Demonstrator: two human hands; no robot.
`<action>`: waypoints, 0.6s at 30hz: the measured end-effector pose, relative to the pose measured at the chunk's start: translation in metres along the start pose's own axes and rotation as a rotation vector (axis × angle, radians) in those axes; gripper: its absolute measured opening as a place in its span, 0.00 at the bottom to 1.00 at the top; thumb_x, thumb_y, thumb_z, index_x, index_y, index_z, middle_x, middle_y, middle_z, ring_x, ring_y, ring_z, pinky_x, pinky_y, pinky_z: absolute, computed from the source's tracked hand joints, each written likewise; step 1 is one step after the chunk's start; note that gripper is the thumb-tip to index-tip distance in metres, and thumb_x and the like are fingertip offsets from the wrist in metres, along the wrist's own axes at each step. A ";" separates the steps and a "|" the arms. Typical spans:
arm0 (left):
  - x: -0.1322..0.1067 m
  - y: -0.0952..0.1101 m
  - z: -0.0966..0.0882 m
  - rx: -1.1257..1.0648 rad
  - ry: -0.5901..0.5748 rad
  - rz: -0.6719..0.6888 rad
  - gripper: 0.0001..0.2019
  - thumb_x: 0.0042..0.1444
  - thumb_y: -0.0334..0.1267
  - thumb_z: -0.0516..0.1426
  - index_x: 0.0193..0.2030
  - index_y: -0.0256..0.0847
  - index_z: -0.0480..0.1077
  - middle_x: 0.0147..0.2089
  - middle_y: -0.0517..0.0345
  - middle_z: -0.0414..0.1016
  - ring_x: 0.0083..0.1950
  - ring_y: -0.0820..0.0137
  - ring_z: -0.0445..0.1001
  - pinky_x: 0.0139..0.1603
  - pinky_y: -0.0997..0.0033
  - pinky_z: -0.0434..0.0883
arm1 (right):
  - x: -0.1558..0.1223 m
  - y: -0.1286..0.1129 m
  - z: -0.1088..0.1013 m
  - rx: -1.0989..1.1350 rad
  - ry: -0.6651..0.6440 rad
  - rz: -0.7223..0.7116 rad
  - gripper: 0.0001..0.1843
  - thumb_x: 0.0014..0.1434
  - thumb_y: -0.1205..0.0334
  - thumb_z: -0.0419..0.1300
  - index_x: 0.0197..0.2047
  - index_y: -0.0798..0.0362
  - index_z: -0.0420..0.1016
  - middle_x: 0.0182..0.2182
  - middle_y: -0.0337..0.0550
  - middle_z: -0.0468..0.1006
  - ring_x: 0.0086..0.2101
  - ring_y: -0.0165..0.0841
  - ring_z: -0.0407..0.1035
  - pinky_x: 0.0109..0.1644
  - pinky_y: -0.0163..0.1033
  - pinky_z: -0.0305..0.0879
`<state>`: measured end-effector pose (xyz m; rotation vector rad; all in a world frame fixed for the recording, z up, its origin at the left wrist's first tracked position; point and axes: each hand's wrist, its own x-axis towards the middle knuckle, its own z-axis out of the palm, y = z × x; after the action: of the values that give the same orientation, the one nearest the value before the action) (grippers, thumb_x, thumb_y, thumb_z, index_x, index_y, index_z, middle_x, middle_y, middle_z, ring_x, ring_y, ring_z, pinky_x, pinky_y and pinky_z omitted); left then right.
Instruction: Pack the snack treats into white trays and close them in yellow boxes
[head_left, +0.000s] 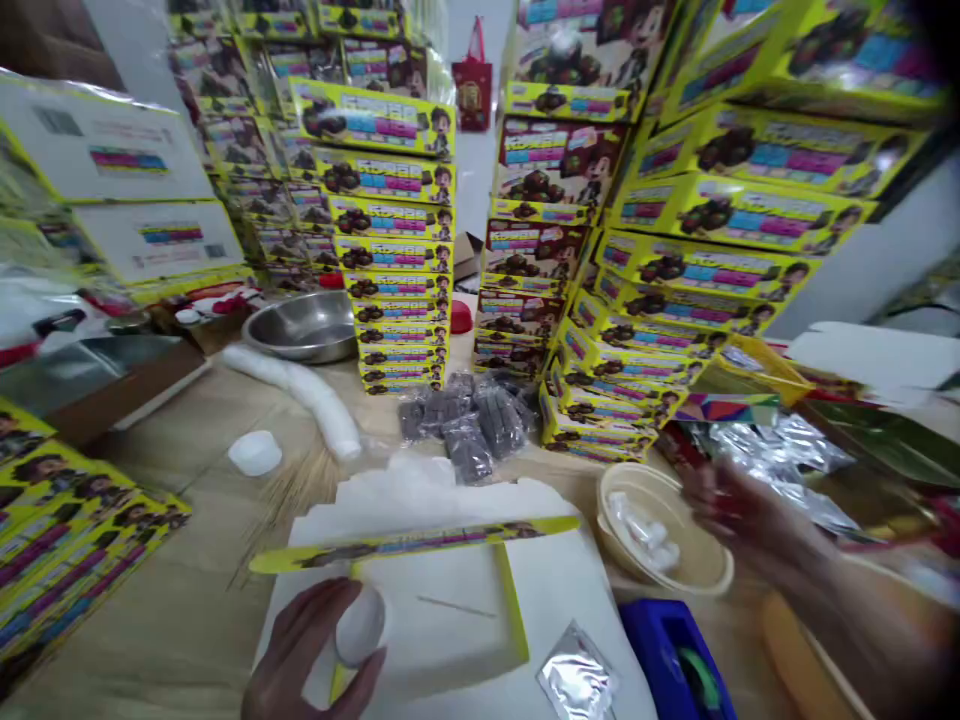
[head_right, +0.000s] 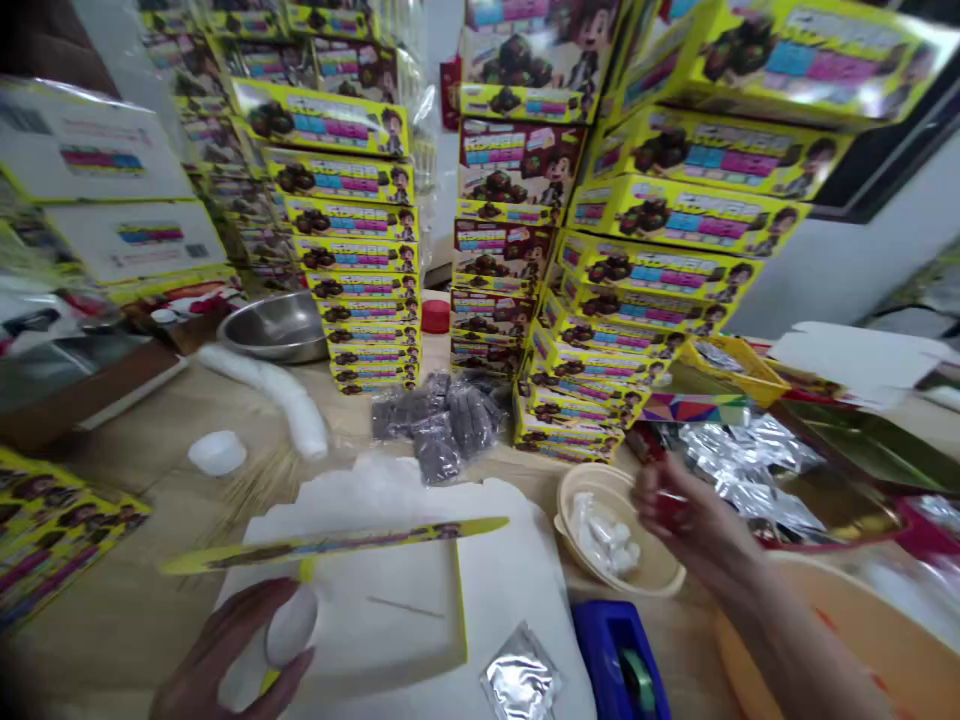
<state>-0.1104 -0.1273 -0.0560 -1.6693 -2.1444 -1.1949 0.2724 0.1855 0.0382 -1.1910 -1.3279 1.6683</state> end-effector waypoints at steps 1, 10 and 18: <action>0.002 0.000 0.002 0.048 0.018 0.070 0.27 0.45 0.41 0.63 0.54 0.51 0.65 0.49 0.57 0.73 0.50 0.59 0.71 0.47 0.63 0.74 | 0.017 0.001 0.032 -0.048 -0.098 0.001 0.23 0.54 0.39 0.56 0.22 0.51 0.66 0.19 0.41 0.64 0.18 0.26 0.57 0.20 0.35 0.49; 0.000 -0.009 0.013 0.192 0.012 0.194 0.23 0.47 0.40 0.62 0.50 0.39 0.66 0.45 0.50 0.75 0.50 0.58 0.71 0.44 0.64 0.75 | 0.166 0.043 0.193 -1.322 0.211 -0.187 0.20 0.52 0.49 0.61 0.39 0.58 0.73 0.36 0.55 0.76 0.39 0.42 0.71 0.37 0.38 0.61; -0.007 -0.007 0.020 0.207 0.005 0.121 0.21 0.52 0.43 0.58 0.52 0.39 0.65 0.47 0.49 0.74 0.45 0.62 0.75 0.43 0.68 0.76 | 0.181 0.045 0.183 -1.287 0.185 -0.197 0.09 0.51 0.60 0.60 0.33 0.57 0.77 0.35 0.54 0.77 0.41 0.42 0.71 0.39 0.37 0.61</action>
<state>-0.1075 -0.1192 -0.0765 -1.6753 -2.0515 -0.9102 0.0391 0.2760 -0.0383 -1.7024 -2.3671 0.3893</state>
